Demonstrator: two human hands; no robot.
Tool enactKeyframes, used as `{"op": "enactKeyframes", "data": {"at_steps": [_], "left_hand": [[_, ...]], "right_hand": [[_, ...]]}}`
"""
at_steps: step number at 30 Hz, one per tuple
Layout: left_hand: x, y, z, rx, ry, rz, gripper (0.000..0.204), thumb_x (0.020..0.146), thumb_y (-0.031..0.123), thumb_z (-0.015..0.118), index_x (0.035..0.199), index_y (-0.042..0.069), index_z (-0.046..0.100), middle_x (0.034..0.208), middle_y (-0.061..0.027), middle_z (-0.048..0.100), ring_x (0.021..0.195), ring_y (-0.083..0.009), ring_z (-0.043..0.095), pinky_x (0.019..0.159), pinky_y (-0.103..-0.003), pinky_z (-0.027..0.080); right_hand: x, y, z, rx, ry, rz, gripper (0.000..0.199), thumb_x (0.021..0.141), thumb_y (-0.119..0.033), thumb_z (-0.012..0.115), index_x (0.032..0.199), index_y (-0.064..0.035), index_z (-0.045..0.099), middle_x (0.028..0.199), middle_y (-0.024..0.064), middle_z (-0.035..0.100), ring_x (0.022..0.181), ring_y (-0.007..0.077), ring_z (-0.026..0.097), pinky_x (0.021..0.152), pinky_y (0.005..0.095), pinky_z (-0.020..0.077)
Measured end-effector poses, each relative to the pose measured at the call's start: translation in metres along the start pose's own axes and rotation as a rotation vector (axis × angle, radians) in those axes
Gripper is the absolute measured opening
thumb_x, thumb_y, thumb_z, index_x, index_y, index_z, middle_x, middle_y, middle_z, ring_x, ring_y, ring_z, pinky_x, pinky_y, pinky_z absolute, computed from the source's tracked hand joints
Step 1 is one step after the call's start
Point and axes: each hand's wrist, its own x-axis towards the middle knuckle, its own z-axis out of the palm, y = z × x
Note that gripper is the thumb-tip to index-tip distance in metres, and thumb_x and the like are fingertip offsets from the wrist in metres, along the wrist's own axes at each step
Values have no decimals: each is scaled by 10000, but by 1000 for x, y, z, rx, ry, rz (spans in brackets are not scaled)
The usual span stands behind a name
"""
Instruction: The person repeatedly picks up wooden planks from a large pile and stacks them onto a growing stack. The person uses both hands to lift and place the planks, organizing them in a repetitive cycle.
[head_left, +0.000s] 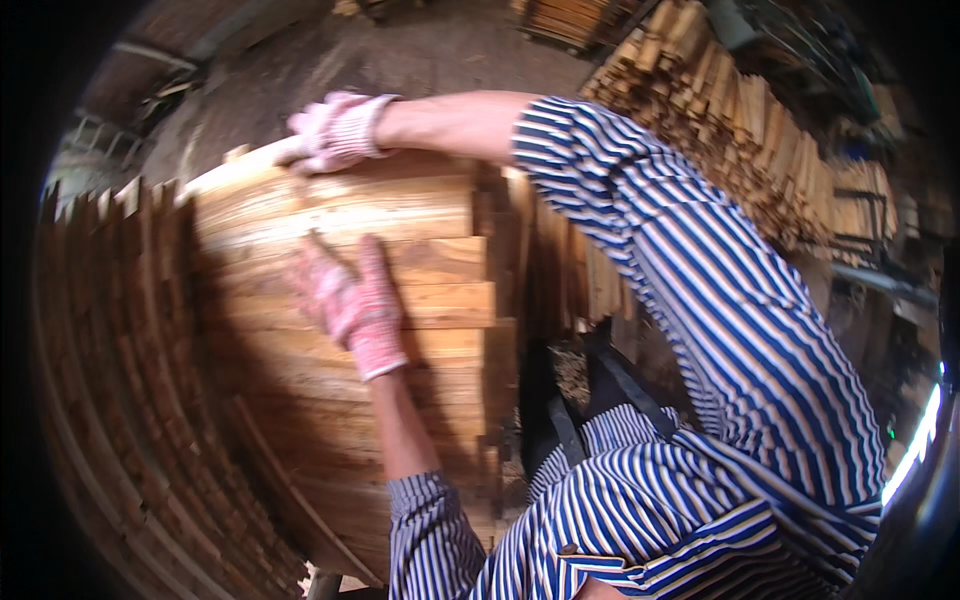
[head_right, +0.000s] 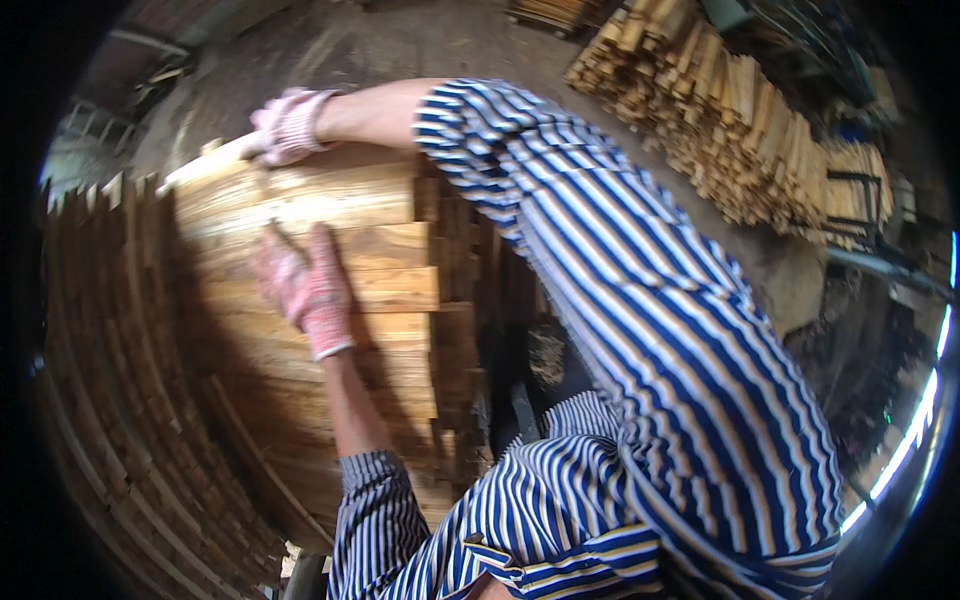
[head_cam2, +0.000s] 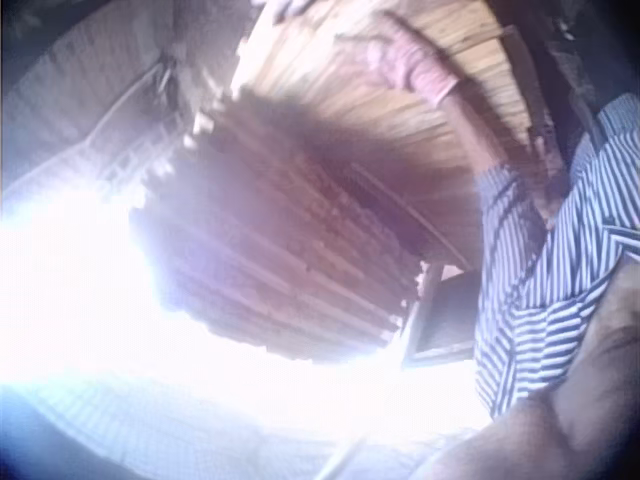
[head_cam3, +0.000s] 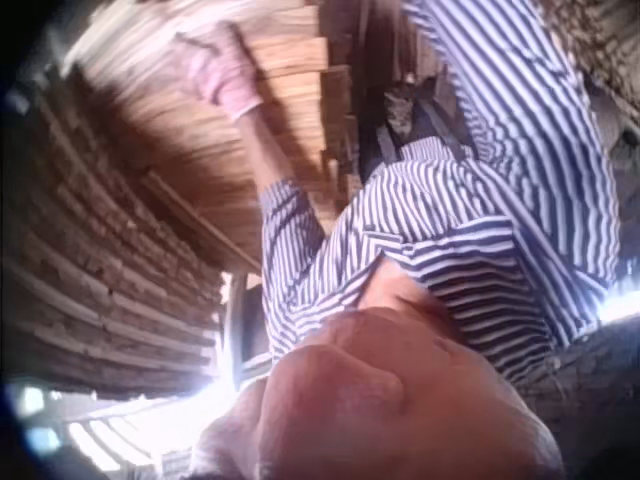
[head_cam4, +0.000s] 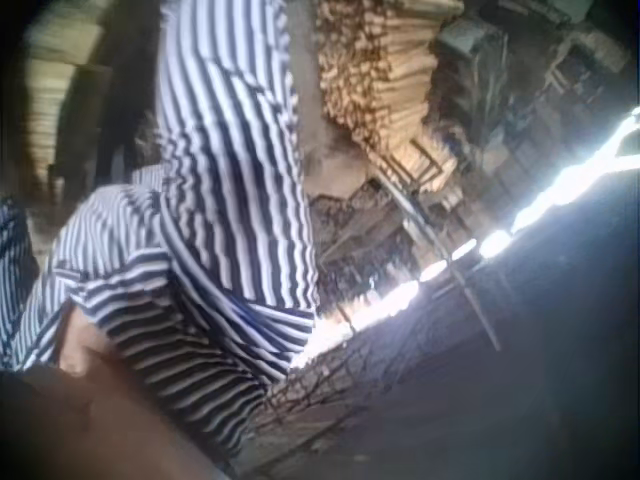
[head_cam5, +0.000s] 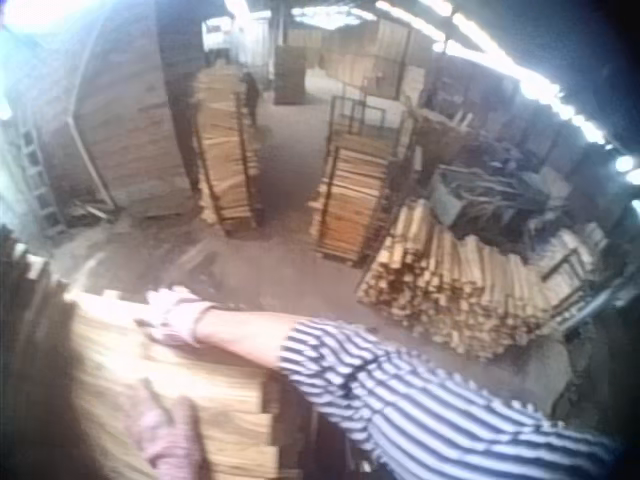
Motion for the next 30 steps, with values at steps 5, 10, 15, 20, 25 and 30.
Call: {"op": "enactKeyframes", "data": {"at_steps": [5,10,15,20,25,30], "left_hand": [[-56,39,8,107,298,407,549,1035,366,586,1462,29,513,1474,-179,551,1360,-276,498,1178,-451,350],[-245,126,37,-978,-374,568,438,968,126,657,1377,-16,593,1310,-223,657,1230,-320,633,1040,-425,512],[-366,107,238,-547,-1052,-158,858,885,403,758,1528,-28,386,1506,-270,488,1389,-417,476,1162,-431,383],[-381,96,397,-316,-930,-298,1144,757,523,824,1568,-44,248,1524,-329,417,1399,-450,448,1143,-468,401],[-388,107,442,-135,-886,-311,1174,667,476,863,1544,2,242,1487,-311,430,1329,-455,504,1077,-488,458],[-346,77,443,-124,-1203,-224,1189,631,452,866,1576,82,246,1367,-258,609,1262,-402,599,1029,-434,508]], "right_hand": [[-123,28,-21,-176,451,200,496,916,-454,645,1366,-249,612,1272,120,564,1188,286,541,942,493,458],[-339,72,78,94,441,953,676,991,-562,533,1556,-205,428,1623,152,381,1327,302,560,939,361,603],[-541,24,231,612,149,1332,748,988,-510,545,1573,-72,383,1608,201,402,1445,323,451,1156,410,399],[-637,-50,352,1004,172,1468,660,1000,-368,630,1502,23,455,1520,221,515,1428,329,479,1194,385,364],[-662,-67,412,1103,101,1523,601,1003,-351,622,1474,2,502,1467,218,569,1386,328,525,1156,380,401],[-635,-25,417,1083,12,1401,622,997,-417,595,1481,-34,512,1494,177,557,1392,316,520,1155,378,393]]}}
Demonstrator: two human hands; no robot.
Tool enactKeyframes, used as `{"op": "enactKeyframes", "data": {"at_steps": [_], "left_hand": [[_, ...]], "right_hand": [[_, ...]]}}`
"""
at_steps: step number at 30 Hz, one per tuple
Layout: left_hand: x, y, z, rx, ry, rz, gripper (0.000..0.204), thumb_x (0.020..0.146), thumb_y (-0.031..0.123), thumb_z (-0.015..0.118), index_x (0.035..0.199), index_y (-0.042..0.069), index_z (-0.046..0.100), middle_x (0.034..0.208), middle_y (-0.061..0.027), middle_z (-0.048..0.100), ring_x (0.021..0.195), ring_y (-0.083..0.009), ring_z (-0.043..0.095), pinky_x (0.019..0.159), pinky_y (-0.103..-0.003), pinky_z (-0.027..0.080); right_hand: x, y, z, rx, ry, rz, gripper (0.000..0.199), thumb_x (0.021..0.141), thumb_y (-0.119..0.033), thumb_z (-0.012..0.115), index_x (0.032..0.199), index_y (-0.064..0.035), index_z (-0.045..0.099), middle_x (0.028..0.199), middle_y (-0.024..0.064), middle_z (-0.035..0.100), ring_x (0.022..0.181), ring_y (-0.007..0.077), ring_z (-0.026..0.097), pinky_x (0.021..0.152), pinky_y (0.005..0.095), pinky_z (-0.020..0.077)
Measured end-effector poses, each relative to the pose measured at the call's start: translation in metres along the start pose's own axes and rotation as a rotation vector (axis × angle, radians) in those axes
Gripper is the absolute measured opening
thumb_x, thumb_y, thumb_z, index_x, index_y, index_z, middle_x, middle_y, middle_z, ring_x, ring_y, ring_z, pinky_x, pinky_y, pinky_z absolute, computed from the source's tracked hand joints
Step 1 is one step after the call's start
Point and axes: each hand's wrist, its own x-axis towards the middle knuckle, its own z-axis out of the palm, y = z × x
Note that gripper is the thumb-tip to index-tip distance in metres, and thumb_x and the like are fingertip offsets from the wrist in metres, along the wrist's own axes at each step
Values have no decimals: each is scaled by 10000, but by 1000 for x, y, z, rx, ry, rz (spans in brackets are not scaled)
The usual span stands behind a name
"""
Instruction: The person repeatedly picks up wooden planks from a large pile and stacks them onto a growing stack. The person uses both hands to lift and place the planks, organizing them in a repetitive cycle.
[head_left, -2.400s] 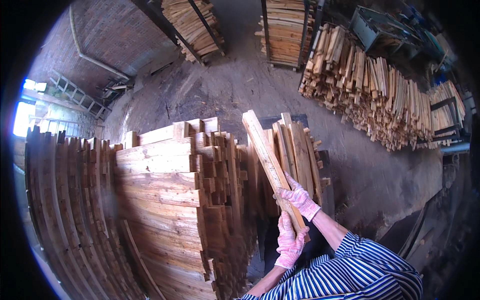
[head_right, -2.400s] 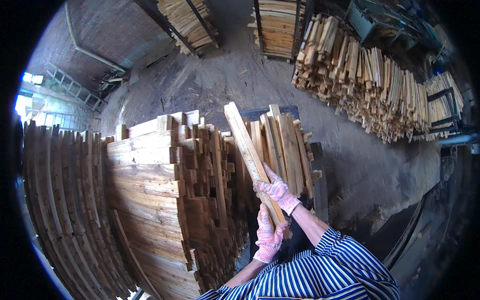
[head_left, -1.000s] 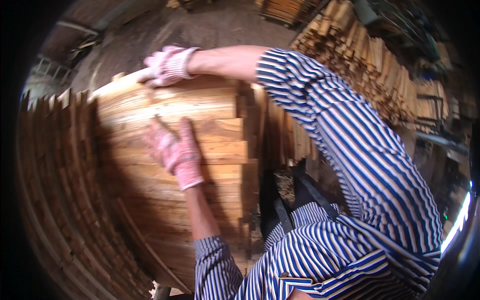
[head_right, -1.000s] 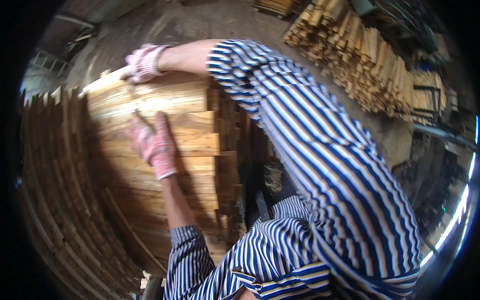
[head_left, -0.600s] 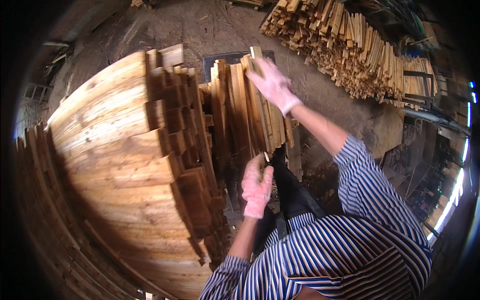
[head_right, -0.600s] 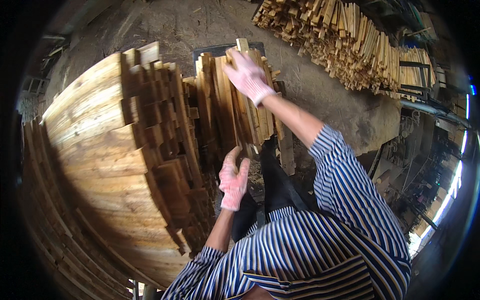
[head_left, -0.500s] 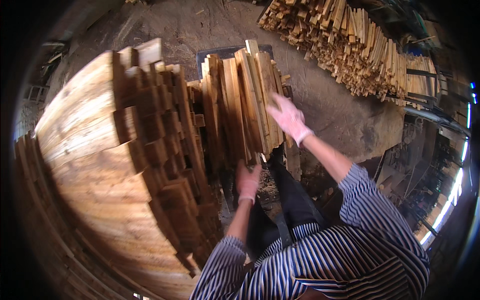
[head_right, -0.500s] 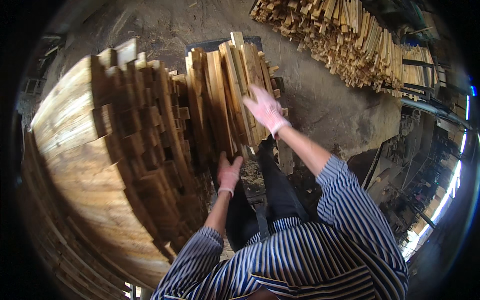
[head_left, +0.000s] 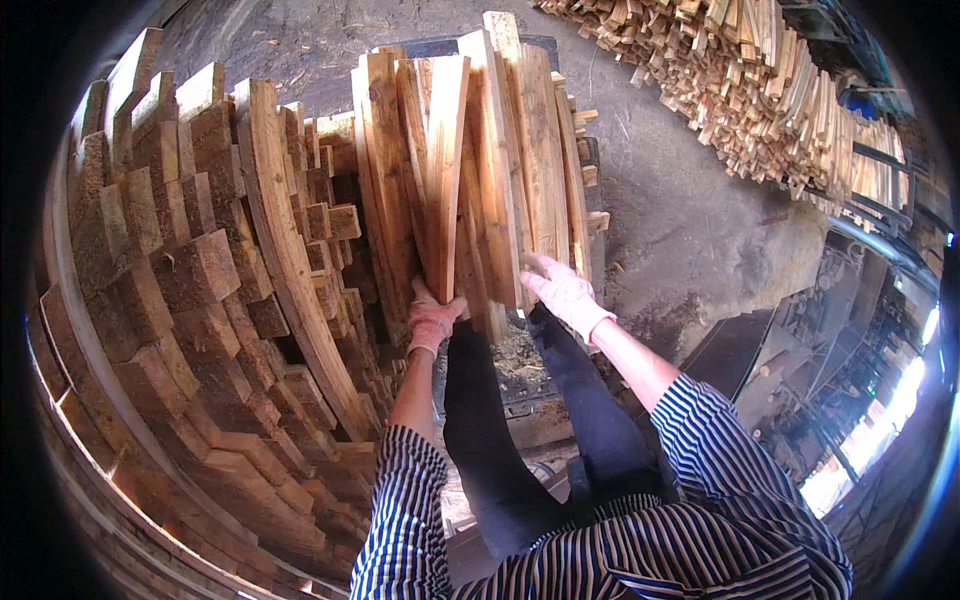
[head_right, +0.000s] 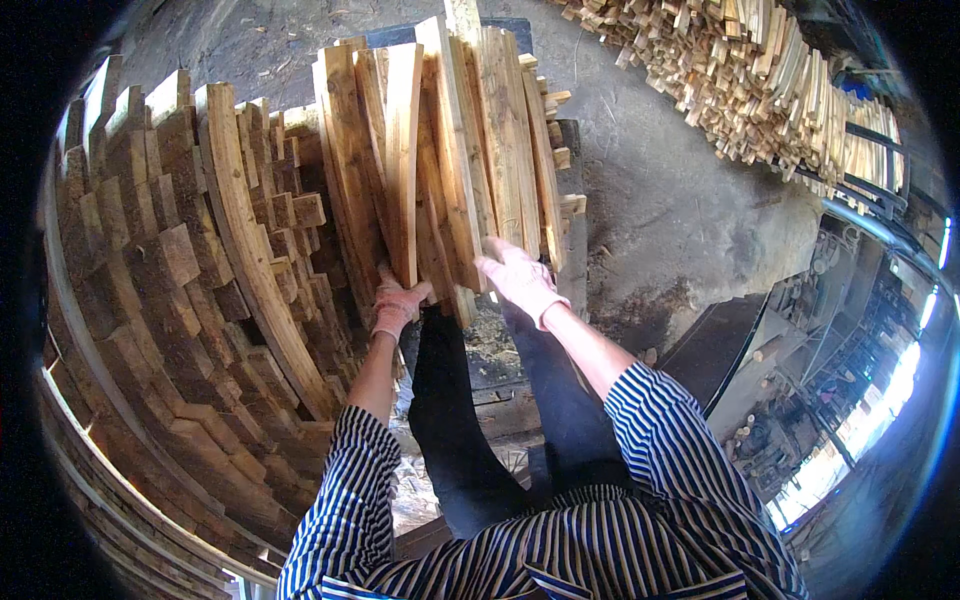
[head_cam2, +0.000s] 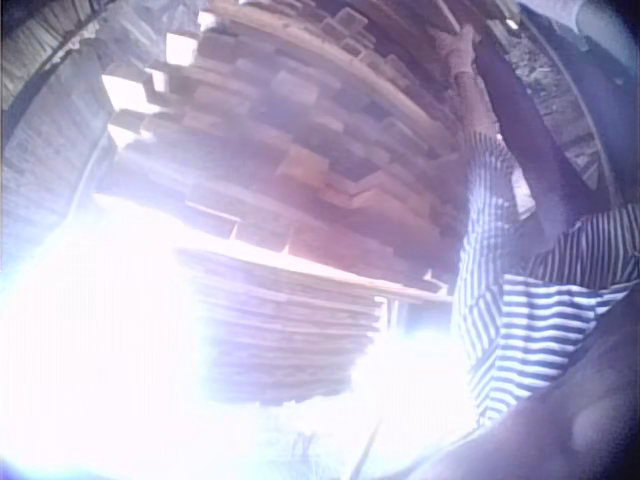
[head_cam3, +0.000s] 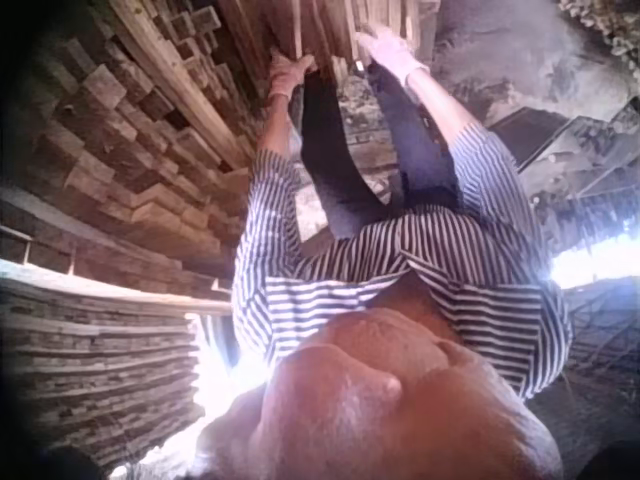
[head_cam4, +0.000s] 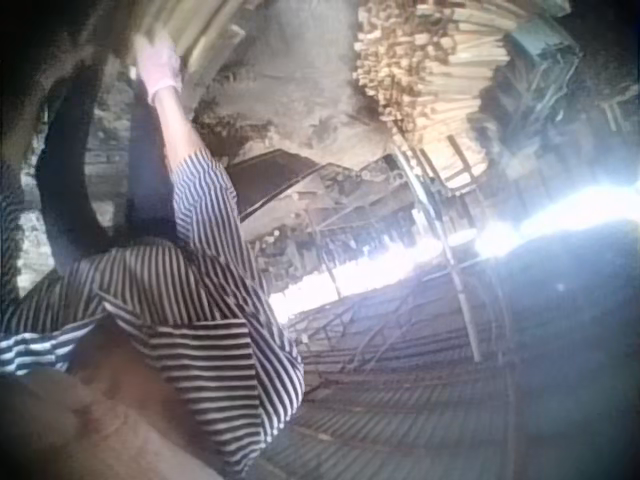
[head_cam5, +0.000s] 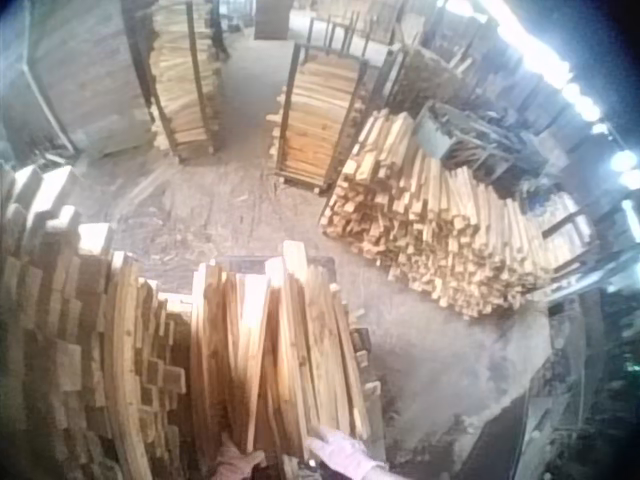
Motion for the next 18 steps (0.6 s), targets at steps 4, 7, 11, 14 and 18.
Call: {"op": "enactKeyframes", "data": {"at_steps": [4,7,11,14,18], "left_hand": [[-7,-23,5,-32,79,10,1114,678,417,828,1579,82,263,1305,-263,653,1218,-399,639,1019,-447,523],[-19,-34,14,-346,169,288,1008,722,356,816,1557,78,324,1289,-250,667,1184,-387,661,1014,-447,526],[-108,33,22,-436,34,84,863,784,301,811,1511,72,405,1278,-236,676,1152,-349,683,987,-437,538],[-164,40,42,-687,-64,234,1088,705,475,915,1532,32,363,1259,-216,675,1137,-287,668,962,-413,549],[-168,5,75,-814,-209,506,883,854,480,788,1544,76,413,1411,-238,585,1346,-340,549,1134,-415,414]], "right_hand": [[5,-69,2,11,-120,15,631,1002,-433,586,1497,-52,502,1515,156,545,1410,297,505,1157,366,390],[21,-76,22,55,-129,-53,673,994,-428,609,1531,-52,456,1534,178,518,1425,305,486,1181,361,363],[19,-83,40,193,-69,-39,916,895,-504,720,1579,-21,347,1516,251,507,1418,347,480,1185,367,359],[-17,-93,36,388,-97,128,929,851,-448,790,1550,-8,364,1321,200,622,1194,299,600,1052,371,472],[-48,-44,25,540,126,124,817,825,-297,851,1477,-29,437,1091,97,690,940,180,669,859,319,577]]}}
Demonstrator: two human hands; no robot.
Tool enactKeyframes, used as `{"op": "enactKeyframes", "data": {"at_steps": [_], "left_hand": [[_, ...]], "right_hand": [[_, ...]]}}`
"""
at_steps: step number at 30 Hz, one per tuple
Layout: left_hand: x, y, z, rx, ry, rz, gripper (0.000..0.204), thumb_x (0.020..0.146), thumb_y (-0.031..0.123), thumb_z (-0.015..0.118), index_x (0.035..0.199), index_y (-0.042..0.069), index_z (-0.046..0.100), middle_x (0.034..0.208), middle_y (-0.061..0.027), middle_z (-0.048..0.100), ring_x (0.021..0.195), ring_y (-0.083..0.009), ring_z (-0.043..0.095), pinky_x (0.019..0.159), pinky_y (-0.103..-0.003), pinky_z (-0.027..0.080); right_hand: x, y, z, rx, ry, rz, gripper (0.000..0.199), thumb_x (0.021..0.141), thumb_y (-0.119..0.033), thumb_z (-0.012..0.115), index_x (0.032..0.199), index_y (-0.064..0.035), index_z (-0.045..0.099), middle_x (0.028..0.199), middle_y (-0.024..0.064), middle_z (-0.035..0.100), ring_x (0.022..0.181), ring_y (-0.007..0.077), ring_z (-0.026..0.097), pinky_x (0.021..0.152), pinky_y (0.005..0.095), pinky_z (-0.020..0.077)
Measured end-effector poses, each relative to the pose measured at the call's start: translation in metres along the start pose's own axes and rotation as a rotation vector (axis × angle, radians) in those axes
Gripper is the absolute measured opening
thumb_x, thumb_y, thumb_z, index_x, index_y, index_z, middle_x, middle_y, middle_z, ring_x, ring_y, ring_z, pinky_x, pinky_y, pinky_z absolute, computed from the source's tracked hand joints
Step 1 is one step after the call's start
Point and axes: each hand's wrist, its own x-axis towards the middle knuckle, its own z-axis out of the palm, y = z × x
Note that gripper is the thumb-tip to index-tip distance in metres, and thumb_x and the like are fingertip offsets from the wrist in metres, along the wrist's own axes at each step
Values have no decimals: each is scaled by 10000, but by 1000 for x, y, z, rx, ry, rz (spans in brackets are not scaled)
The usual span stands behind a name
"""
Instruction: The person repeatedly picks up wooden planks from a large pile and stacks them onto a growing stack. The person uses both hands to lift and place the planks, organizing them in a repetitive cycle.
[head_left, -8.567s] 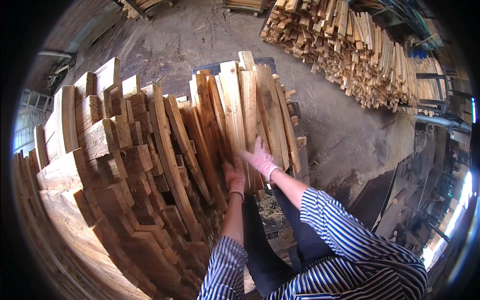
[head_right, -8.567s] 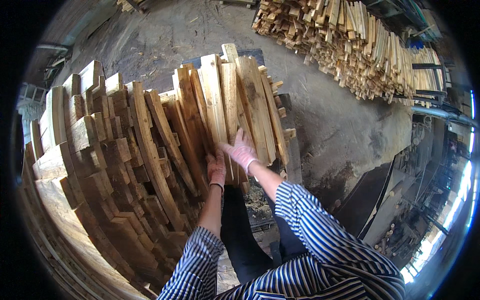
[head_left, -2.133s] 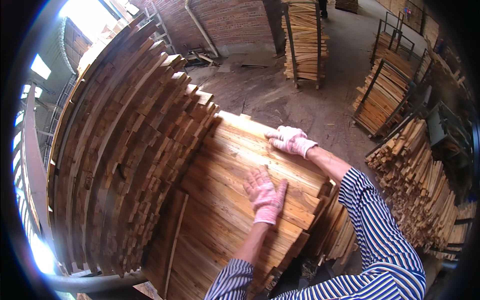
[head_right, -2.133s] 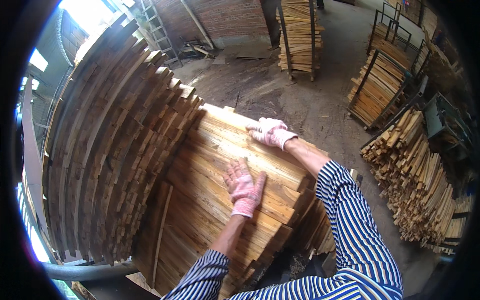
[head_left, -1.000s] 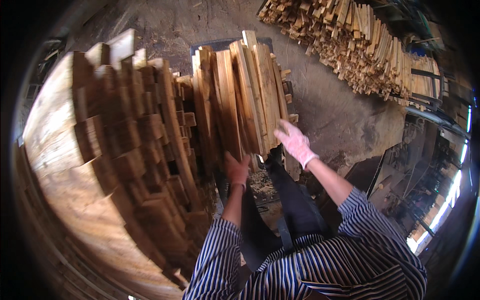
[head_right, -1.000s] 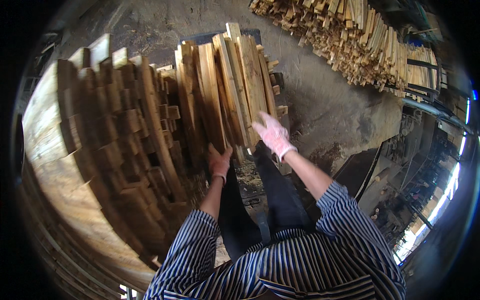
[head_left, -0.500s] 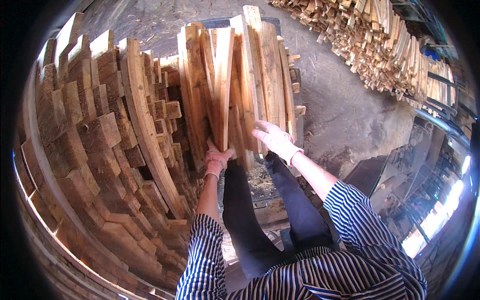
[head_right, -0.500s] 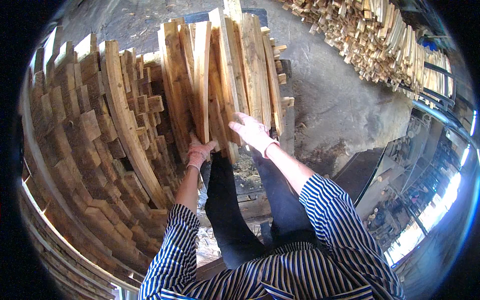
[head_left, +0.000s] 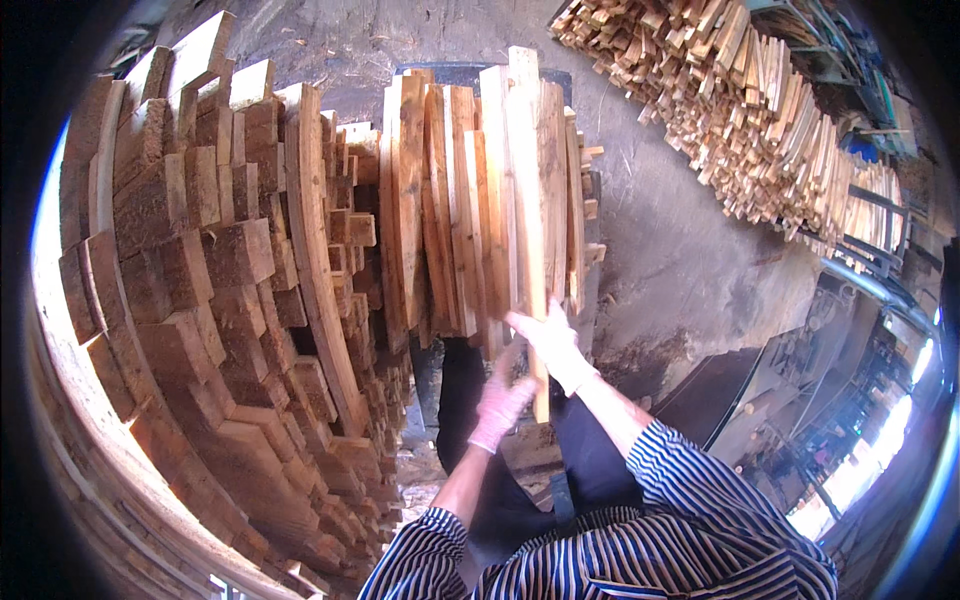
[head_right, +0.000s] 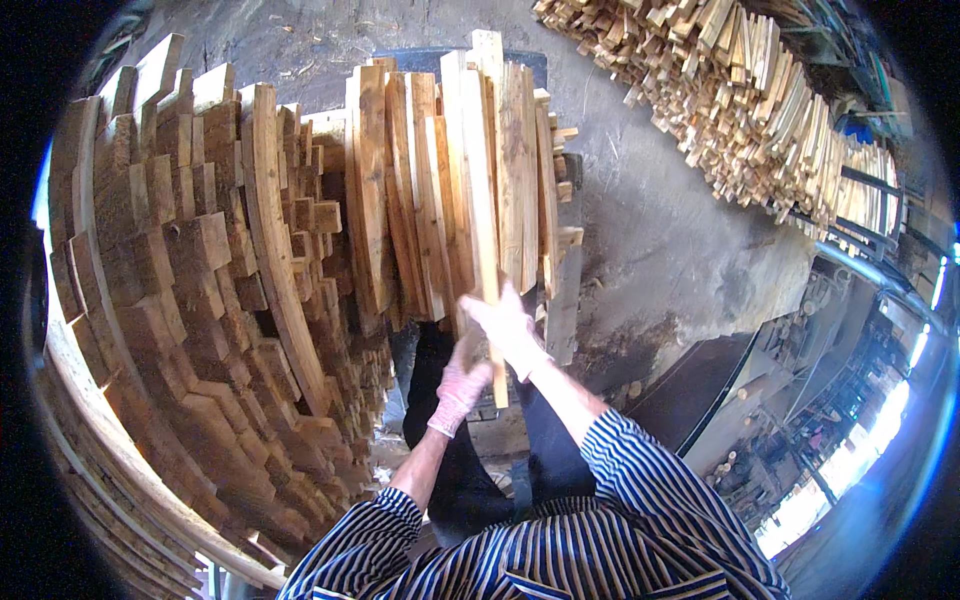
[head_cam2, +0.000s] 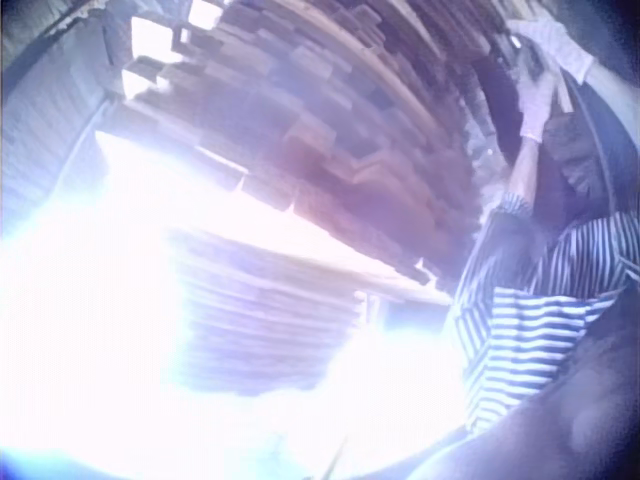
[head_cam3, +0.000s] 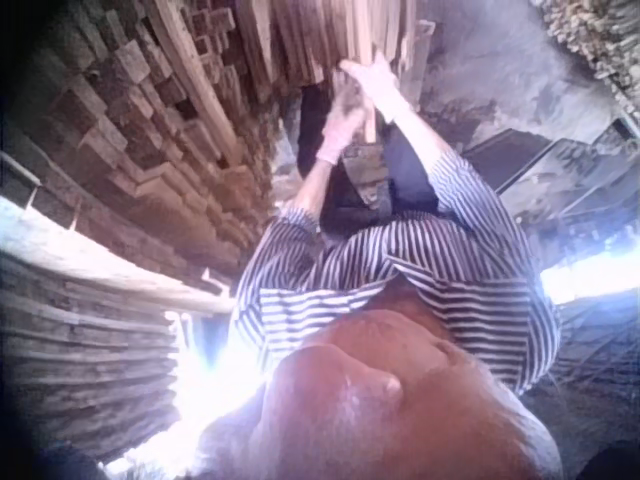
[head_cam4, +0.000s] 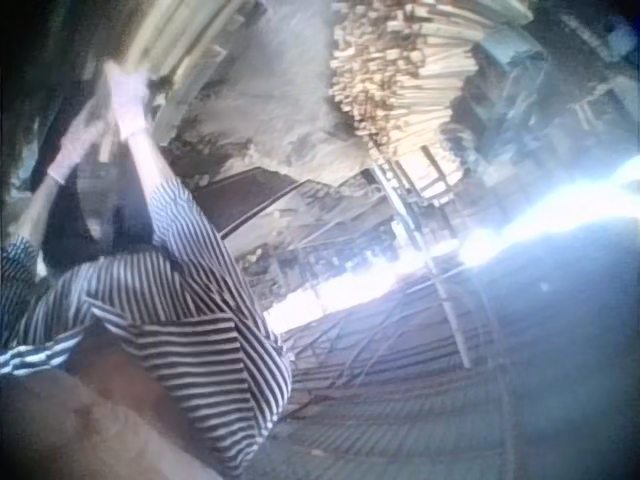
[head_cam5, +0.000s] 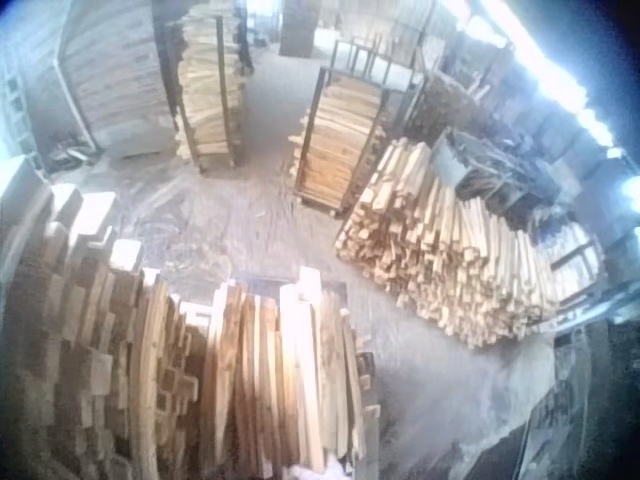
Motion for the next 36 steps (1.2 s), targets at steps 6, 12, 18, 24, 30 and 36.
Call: {"op": "enactKeyframes", "data": {"at_steps": [6,12,18,24,30,36], "left_hand": [[62,-102,-35,359,470,-411,868,774,558,816,1312,-59,529,1258,-277,671,1171,-430,651,997,-472,499],[84,-79,-22,364,540,-418,850,766,597,806,1245,-47,528,1182,-287,699,1119,-443,677,945,-491,524],[68,-56,-19,462,441,-469,807,819,568,751,1330,-13,522,1197,-307,680,1103,-488,652,913,-527,526],[-25,-3,-32,65,59,-307,636,913,314,733,1420,4,506,1210,-174,711,1095,-273,696,954,-380,545],[-61,45,15,-139,184,-228,725,939,230,758,1474,53,303,1354,-155,527,1204,-237,557,1065,-366,473],[-68,122,52,-52,59,-128,986,984,277,675,1650,67,-22,1487,-266,492,1311,-359,561,1061,-381,476]], "right_hand": [[69,-28,-2,-417,275,-148,919,827,-370,826,1545,-44,354,1409,269,575,1311,368,570,1102,452,459],[145,-49,36,-575,380,-82,927,814,-289,822,1549,-37,315,1393,291,578,1277,403,592,1075,455,480],[128,-55,27,-547,200,-101,882,809,-230,790,1508,53,333,1348,298,605,1226,383,629,1058,415,499],[49,-39,-27,23,-262,35,662,824,-102,805,1394,37,499,1194,164,691,1051,202,682,922,336,569],[7,-38,-23,-147,-55,-30,772,870,-216,818,1478,62,431,1295,184,654,1149,230,651,1000,339,517],[-10,-63,-29,-629,-79,-195,1068,761,-368,919,1533,67,323,1304,228,646,1175,316,652,997,377,538]]}}
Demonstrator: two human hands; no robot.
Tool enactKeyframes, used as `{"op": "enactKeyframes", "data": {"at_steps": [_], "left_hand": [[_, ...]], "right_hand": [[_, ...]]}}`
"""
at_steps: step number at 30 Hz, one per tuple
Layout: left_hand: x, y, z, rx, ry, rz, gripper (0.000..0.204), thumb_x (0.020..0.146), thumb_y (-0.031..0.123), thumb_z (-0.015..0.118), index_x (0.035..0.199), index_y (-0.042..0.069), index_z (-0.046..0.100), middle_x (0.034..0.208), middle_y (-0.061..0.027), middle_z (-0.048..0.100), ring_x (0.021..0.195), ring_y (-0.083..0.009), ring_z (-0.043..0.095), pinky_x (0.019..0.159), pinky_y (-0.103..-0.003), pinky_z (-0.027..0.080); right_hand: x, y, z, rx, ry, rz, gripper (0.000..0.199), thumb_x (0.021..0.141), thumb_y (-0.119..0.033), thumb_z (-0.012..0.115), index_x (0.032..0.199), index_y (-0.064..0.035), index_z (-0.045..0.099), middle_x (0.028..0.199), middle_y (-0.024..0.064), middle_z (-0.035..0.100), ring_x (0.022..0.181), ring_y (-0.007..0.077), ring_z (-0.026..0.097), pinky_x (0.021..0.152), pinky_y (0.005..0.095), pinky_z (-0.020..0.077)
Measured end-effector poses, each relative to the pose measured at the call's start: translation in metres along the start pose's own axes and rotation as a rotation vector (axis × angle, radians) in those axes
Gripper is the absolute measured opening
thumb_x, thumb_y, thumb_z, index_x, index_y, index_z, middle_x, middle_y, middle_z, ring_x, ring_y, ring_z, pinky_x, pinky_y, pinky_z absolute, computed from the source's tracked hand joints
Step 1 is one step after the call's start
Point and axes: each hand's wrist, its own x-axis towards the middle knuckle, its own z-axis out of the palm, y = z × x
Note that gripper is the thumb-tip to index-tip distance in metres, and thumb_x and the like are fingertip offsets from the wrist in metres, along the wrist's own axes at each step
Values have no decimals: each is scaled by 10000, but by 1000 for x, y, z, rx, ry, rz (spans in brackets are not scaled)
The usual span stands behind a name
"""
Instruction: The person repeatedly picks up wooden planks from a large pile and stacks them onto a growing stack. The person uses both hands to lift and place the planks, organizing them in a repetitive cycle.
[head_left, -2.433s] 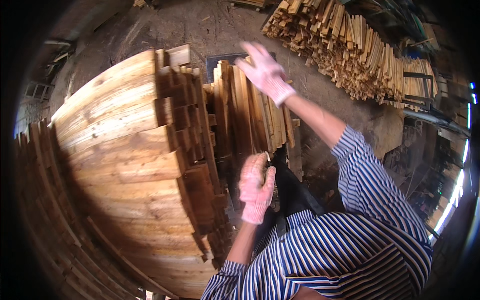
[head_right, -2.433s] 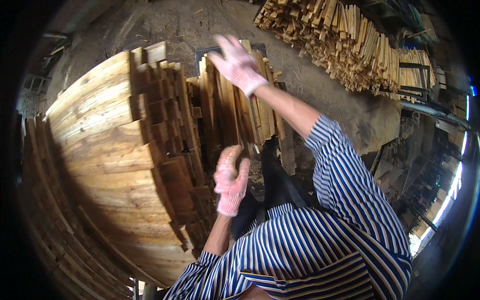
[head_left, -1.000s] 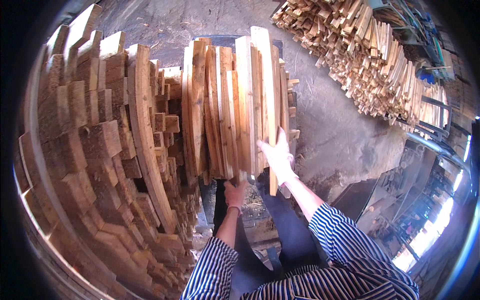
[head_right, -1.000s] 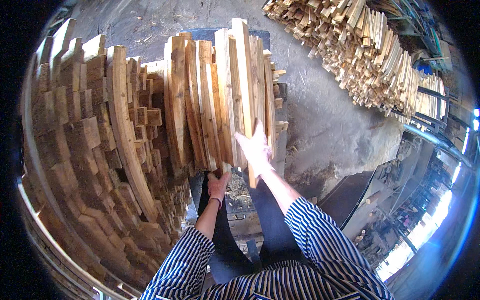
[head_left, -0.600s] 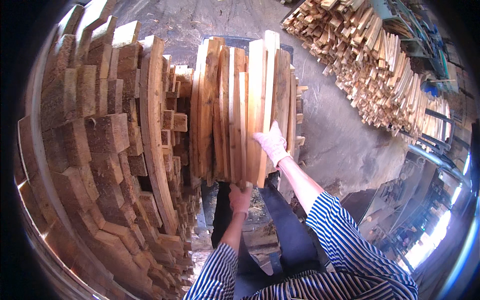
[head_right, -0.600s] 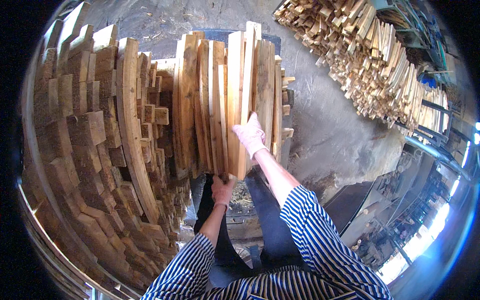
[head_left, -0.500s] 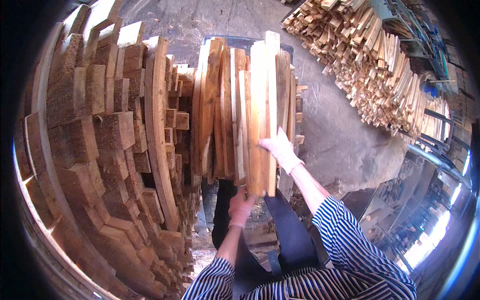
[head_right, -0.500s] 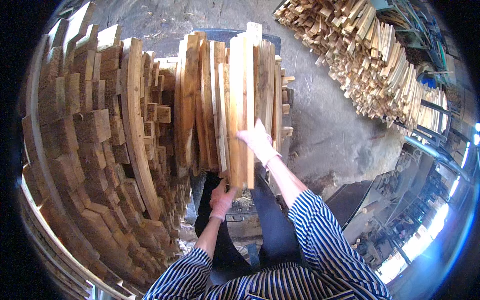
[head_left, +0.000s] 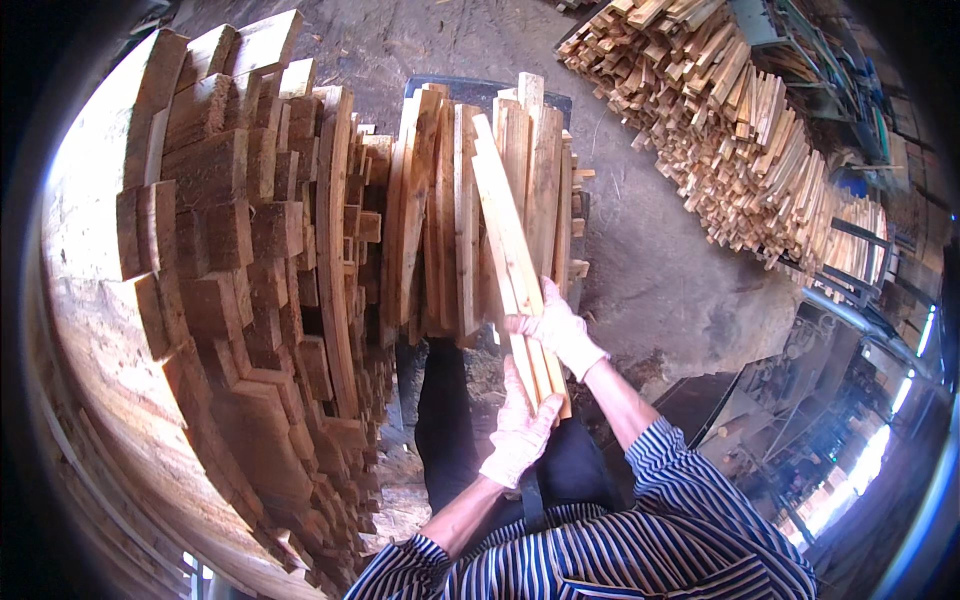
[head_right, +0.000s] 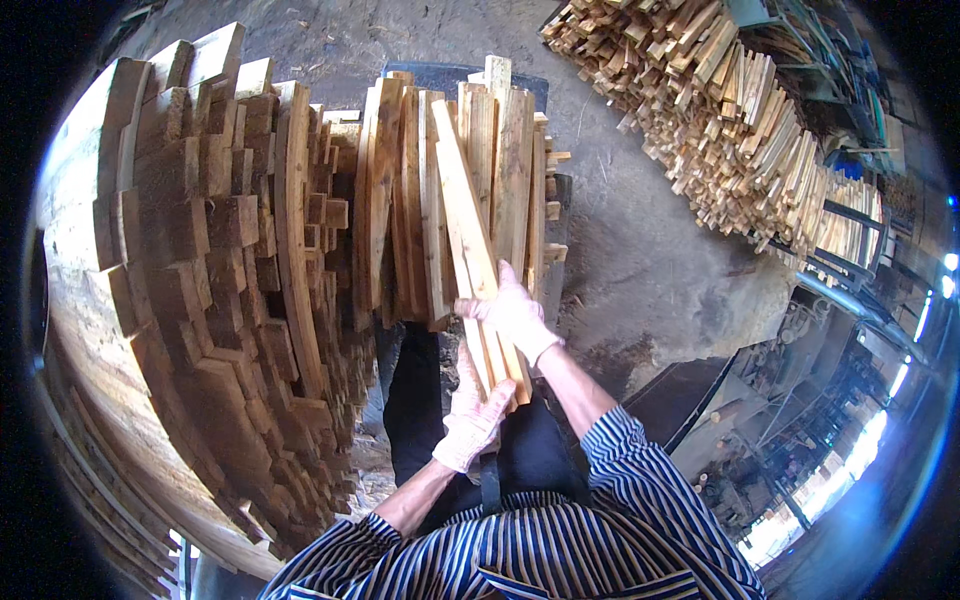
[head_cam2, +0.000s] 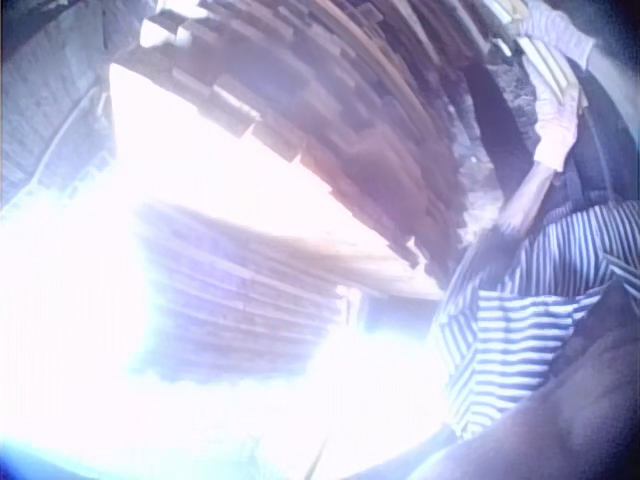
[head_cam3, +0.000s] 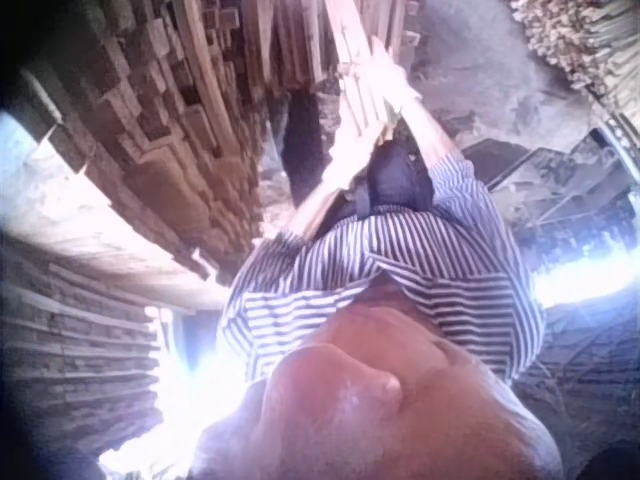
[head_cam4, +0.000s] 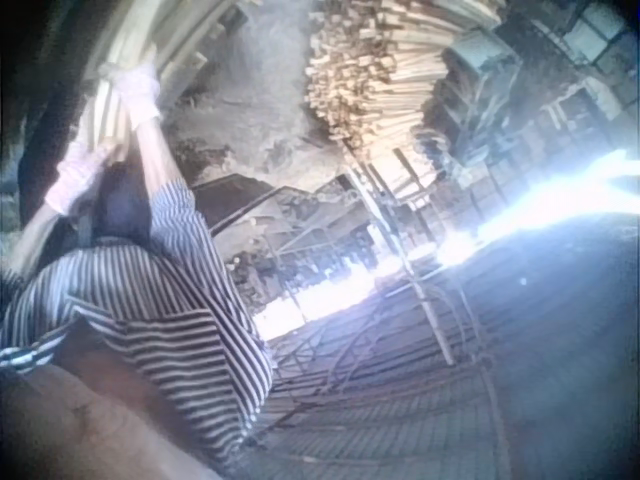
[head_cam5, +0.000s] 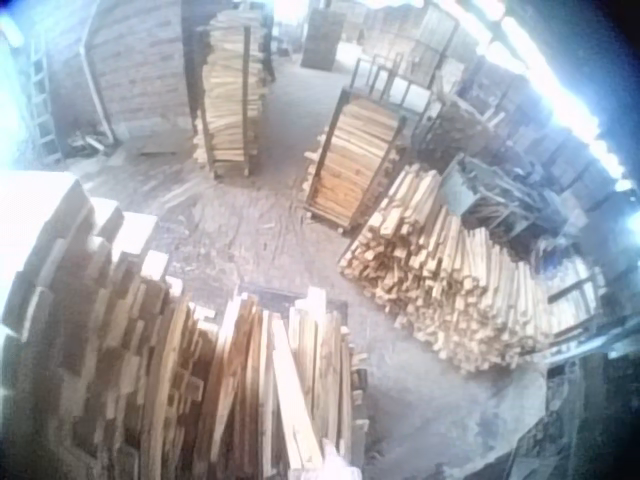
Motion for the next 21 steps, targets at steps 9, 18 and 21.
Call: {"op": "enactKeyframes", "data": {"at_steps": [9,18,21], "left_hand": [[185,-94,-58,532,585,-12,795,885,547,669,1430,-1,483,1379,-284,569,1280,-461,540,1099,-483,426],[185,-36,-65,566,320,-2,597,870,420,720,1308,39,579,1195,-195,713,1080,-404,688,938,-454,541],[79,5,-34,231,-26,-121,895,887,472,765,1539,16,357,1252,-230,675,1154,-304,674,1028,-412,535]], "right_hand": [[20,19,-44,849,-425,168,460,809,-177,882,1187,-32,663,940,37,713,836,153,692,796,319,588],[7,23,-52,695,-263,49,616,798,-239,903,1291,-8,613,1076,48,696,905,151,664,851,312,567],[7,47,-30,605,-230,112,648,820,-310,889,1307,4,598,1098,61,700,920,159,664,847,306,565]]}}
